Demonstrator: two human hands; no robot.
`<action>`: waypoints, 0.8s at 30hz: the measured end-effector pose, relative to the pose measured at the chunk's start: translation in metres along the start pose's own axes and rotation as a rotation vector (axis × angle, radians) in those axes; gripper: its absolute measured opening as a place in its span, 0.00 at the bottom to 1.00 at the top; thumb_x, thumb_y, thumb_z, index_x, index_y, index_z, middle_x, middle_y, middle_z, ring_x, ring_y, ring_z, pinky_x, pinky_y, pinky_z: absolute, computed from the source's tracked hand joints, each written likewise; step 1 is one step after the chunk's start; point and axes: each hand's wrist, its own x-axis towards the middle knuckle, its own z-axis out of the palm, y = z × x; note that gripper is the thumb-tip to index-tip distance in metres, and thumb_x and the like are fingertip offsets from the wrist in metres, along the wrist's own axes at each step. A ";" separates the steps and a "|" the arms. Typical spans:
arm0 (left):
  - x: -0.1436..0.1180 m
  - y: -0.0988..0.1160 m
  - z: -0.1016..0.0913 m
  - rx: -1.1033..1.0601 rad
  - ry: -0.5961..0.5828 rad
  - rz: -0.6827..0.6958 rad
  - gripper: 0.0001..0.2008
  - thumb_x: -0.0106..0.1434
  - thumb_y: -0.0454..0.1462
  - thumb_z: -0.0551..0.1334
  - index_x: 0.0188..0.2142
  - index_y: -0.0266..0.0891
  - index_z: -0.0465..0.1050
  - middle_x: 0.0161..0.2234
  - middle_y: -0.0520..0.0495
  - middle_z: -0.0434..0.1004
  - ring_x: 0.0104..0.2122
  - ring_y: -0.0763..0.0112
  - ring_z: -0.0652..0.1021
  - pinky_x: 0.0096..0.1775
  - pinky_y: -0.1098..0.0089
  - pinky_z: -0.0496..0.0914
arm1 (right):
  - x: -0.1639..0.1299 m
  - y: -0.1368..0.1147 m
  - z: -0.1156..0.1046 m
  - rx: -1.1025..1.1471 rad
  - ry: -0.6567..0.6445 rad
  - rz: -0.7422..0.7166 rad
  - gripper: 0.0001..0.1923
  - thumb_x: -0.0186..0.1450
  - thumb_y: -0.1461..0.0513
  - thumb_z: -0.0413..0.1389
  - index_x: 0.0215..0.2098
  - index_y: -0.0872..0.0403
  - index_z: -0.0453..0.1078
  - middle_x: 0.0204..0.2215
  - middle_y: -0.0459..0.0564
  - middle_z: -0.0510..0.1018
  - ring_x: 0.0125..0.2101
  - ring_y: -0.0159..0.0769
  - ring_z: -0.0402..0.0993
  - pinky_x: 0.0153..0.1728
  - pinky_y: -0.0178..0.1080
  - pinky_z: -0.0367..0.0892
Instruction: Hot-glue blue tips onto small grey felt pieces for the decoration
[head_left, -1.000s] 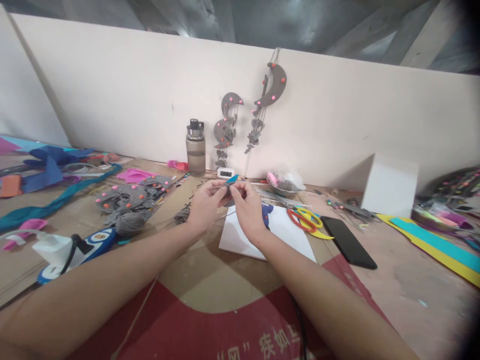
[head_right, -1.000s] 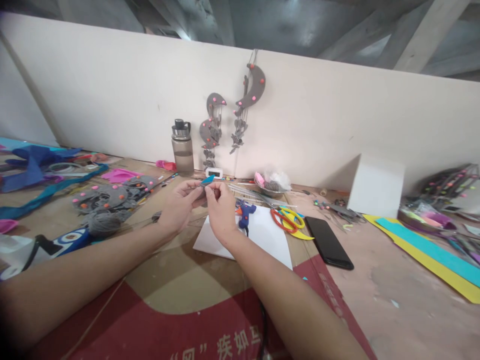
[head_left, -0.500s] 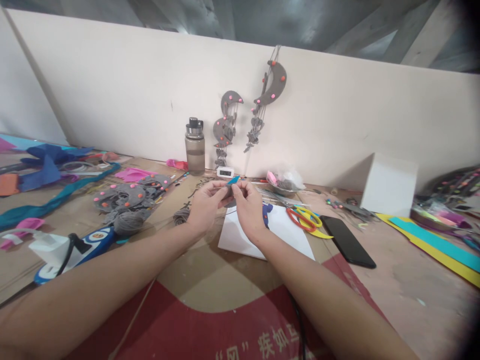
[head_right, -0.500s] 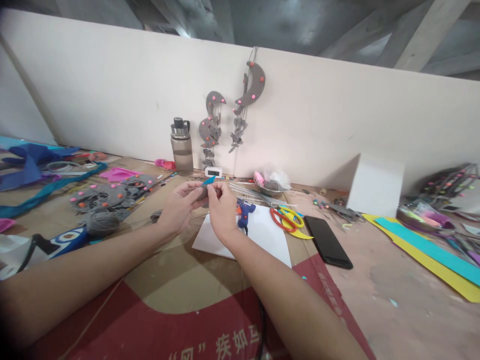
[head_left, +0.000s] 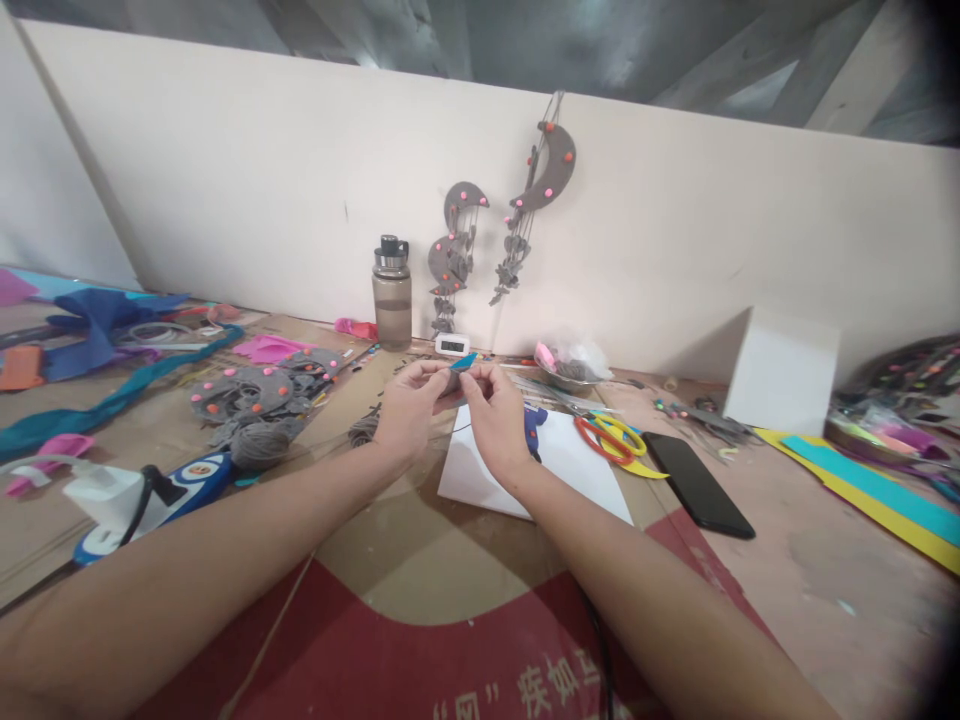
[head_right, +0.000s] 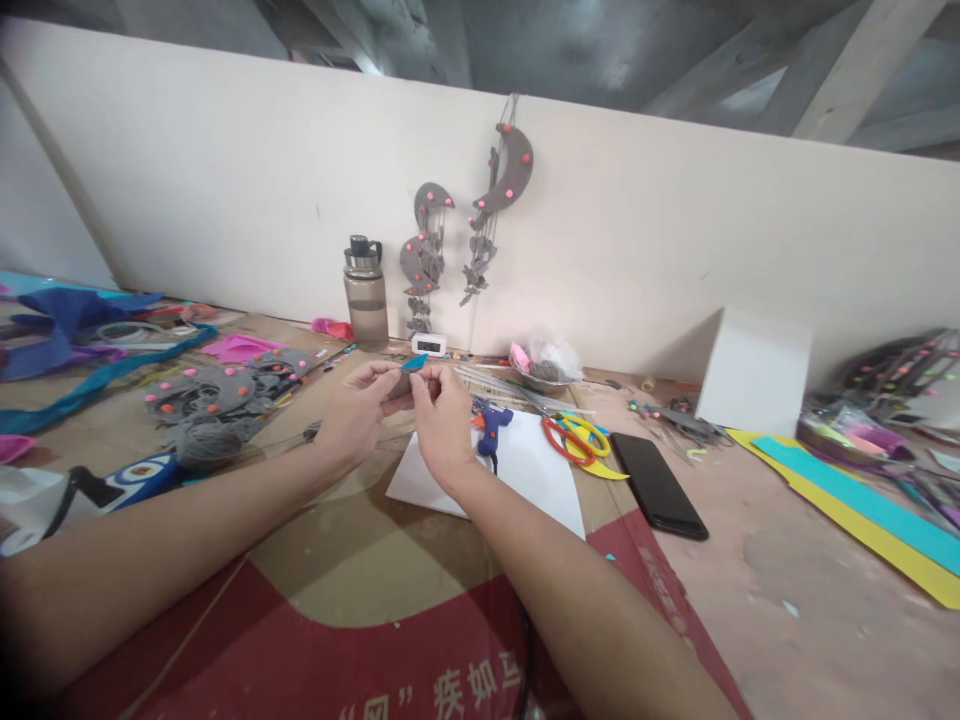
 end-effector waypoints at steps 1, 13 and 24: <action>0.000 0.000 0.000 -0.003 0.007 0.002 0.12 0.50 0.39 0.69 0.30 0.35 0.71 0.29 0.49 0.78 0.32 0.69 0.79 0.45 0.57 0.74 | 0.000 0.000 0.000 -0.010 0.001 -0.010 0.06 0.63 0.58 0.52 0.33 0.53 0.67 0.28 0.44 0.71 0.29 0.33 0.64 0.34 0.36 0.60; 0.001 -0.001 0.000 0.007 0.027 -0.008 0.11 0.50 0.39 0.69 0.29 0.36 0.72 0.31 0.47 0.78 0.35 0.68 0.78 0.47 0.56 0.74 | 0.004 -0.004 -0.009 -0.082 0.045 -0.112 0.05 0.64 0.60 0.51 0.33 0.52 0.65 0.28 0.44 0.70 0.30 0.34 0.65 0.36 0.37 0.60; -0.001 -0.002 -0.001 -0.011 0.000 -0.028 0.11 0.50 0.39 0.69 0.30 0.35 0.72 0.32 0.47 0.78 0.36 0.66 0.79 0.46 0.55 0.74 | 0.007 -0.001 -0.010 -0.040 0.051 -0.069 0.06 0.65 0.59 0.50 0.32 0.52 0.66 0.29 0.45 0.72 0.31 0.34 0.67 0.36 0.38 0.61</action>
